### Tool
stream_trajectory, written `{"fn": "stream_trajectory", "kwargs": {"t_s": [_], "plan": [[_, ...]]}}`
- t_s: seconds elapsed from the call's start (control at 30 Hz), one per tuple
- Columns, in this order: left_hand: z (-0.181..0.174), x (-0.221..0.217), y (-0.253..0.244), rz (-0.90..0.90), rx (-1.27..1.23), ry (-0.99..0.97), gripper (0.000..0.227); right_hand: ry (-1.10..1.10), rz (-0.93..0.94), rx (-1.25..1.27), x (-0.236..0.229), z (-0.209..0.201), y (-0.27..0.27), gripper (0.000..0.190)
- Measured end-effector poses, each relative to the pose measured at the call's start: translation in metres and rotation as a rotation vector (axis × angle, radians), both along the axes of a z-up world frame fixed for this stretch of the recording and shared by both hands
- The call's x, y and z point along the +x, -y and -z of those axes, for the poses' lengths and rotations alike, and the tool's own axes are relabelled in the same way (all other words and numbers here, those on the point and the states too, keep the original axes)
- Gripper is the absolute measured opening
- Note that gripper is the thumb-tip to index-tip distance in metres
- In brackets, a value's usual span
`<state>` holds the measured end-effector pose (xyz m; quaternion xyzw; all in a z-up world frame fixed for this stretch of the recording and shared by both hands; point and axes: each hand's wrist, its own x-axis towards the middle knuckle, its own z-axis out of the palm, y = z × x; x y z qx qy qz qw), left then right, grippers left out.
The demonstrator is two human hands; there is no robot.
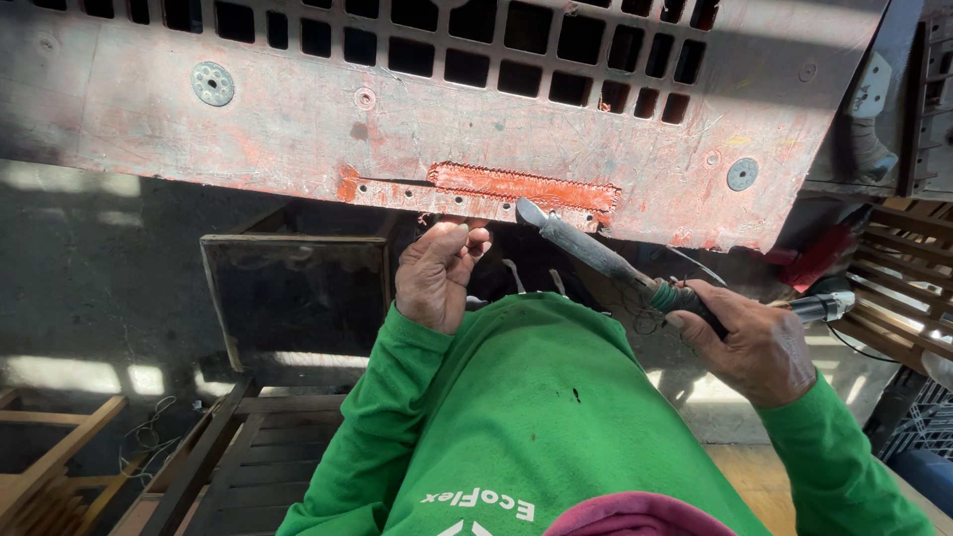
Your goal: The person uses a soldering iron to apply solder along a seam on a perforated metal panel. They repeatedly heat the seam, add solder, and wipe the area with a cloth. The person also briefly heats a small metal strip on a nearby workbench.
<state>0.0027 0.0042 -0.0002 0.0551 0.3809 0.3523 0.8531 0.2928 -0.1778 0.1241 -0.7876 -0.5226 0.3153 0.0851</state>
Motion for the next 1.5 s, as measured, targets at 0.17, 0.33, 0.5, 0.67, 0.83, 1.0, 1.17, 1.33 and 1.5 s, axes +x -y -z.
{"fn": "stream_trajectory", "kwargs": {"t_s": [0.17,0.33,0.5,0.67,0.83,1.0,1.17,1.33,1.5], "plan": [[0.005,-0.001,0.003,0.002,0.025,0.009,0.019,-0.038,0.065,-0.005,-0.009,0.005,0.024,0.051],[0.004,-0.003,0.002,0.009,0.049,0.023,0.022,-0.028,0.080,0.032,-0.010,0.008,0.024,0.053],[0.006,-0.003,0.004,-0.001,0.025,0.020,0.018,-0.048,0.071,-0.021,-0.014,0.004,0.016,0.054],[0.014,-0.011,0.003,0.128,0.101,-0.198,0.010,-0.226,0.100,-0.344,-0.027,0.003,0.003,0.051],[0.019,-0.022,-0.001,0.201,0.430,-0.376,0.008,-0.617,0.243,-0.734,-0.041,0.017,0.005,0.036],[0.020,-0.045,-0.012,0.253,0.613,-0.557,0.009,-0.715,0.212,-0.218,-0.075,0.009,0.028,0.028],[0.035,-0.053,-0.016,0.171,0.441,-0.248,0.035,-0.622,0.299,-0.064,-0.110,-0.004,0.034,0.027],[0.034,-0.043,-0.008,0.074,0.149,0.014,0.030,-0.387,0.466,-0.151,-0.130,-0.011,0.028,0.046],[0.021,-0.042,-0.016,0.052,0.066,0.119,0.028,-0.362,0.346,-0.253,-0.122,-0.031,0.020,0.051]]}}
